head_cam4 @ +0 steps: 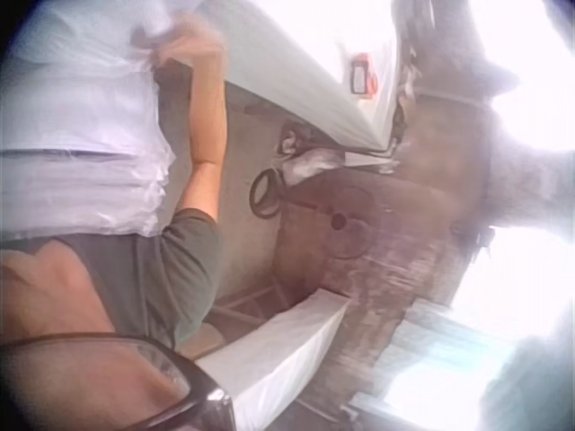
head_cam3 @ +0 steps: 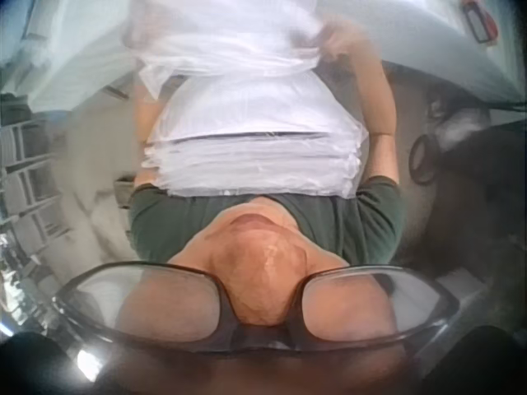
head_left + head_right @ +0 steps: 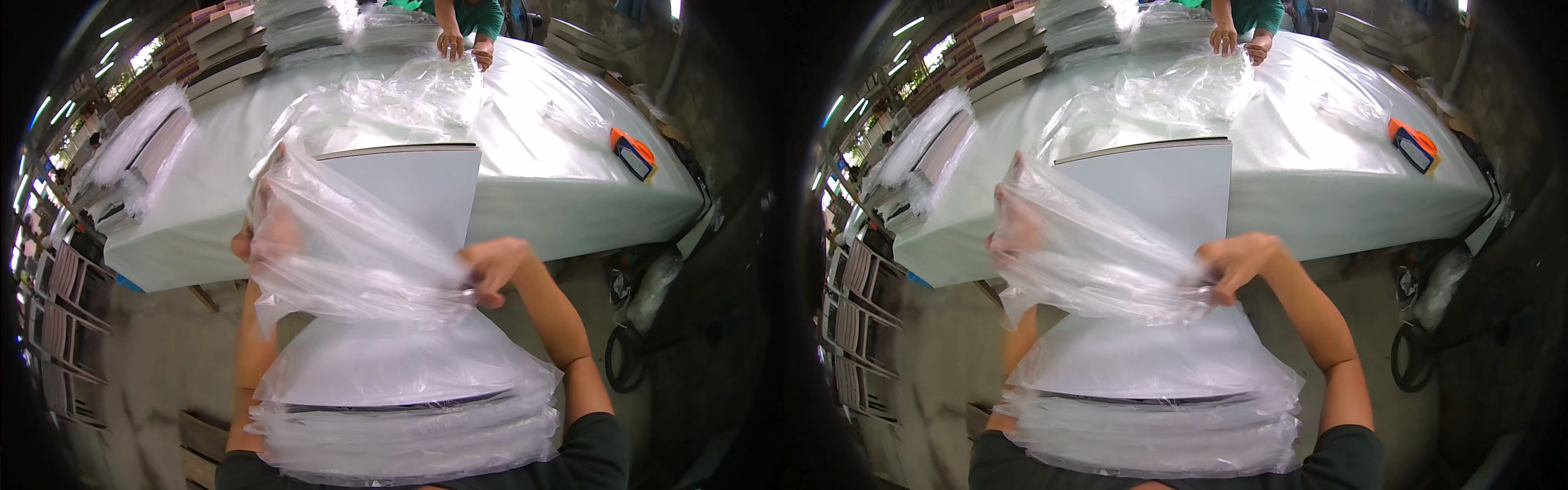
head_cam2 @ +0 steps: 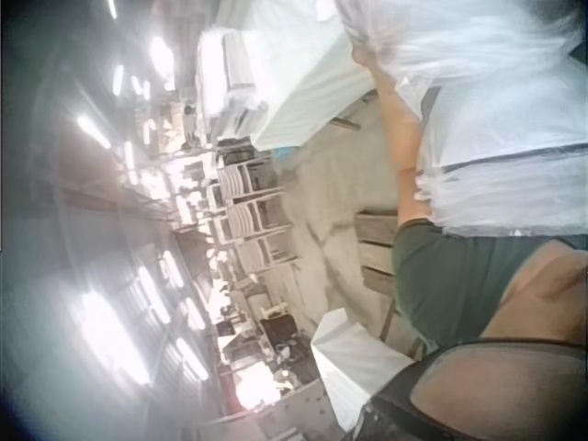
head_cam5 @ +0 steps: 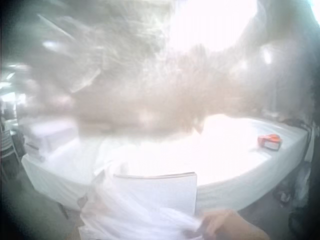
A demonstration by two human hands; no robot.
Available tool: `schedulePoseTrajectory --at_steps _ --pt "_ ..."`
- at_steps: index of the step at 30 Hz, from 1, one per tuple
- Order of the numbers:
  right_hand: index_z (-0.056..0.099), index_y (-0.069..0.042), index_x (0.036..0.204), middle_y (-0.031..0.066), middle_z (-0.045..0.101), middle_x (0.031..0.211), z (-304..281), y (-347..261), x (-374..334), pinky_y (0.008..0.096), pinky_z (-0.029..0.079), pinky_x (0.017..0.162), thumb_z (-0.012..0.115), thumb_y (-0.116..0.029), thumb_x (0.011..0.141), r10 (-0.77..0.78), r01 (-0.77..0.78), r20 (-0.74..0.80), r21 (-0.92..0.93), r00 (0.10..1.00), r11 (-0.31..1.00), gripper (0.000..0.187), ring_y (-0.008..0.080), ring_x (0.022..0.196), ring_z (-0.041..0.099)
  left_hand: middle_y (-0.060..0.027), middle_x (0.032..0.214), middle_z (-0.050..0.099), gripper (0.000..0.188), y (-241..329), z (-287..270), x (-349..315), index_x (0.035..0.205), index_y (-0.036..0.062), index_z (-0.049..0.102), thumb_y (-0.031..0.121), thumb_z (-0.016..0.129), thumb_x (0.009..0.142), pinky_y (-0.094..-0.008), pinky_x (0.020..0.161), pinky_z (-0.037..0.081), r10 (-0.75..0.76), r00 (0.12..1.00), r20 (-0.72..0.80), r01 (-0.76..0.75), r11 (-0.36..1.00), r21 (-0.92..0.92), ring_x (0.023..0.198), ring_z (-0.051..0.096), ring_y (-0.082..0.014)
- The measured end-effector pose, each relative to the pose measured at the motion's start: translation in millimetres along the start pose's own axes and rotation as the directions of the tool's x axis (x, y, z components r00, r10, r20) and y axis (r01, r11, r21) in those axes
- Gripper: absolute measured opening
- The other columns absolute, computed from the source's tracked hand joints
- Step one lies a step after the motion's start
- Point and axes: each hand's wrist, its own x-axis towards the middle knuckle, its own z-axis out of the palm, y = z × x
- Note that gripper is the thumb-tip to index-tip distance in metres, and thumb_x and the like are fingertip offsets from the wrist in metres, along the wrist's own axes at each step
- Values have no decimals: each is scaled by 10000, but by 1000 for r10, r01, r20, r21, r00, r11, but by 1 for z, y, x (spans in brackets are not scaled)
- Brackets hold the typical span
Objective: The person wraps individual black books or folders in clear plastic bags, pulling each bag over an item and smoothing it down before placing the packaged item onto a growing stack.
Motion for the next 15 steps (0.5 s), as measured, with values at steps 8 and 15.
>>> schedulePoseTrajectory --at_steps 8,15 --pt "566 -44 1094 -9 455 691 -22 -2 -7 229 410 561 590 91 655 -124 -13 -947 -134 296 991 460 82 626 466 -59 1292 506 440 -30 26 -1 1207 -45 515 -133 466 779 -240 682 533 -83 893 -443 347 753 558 994 604 -168" --pt "490 -90 1260 112 486 891 8 -10 12 361 451 592 498 184 546 -384 -518 -888 -459 253 722 764 259 663 535 -94 1287 513 481 -32 38 13 1299 -2 439 -120 429 833 -202 823 436 682 699 -216 122 185 975 1151 515 -187"
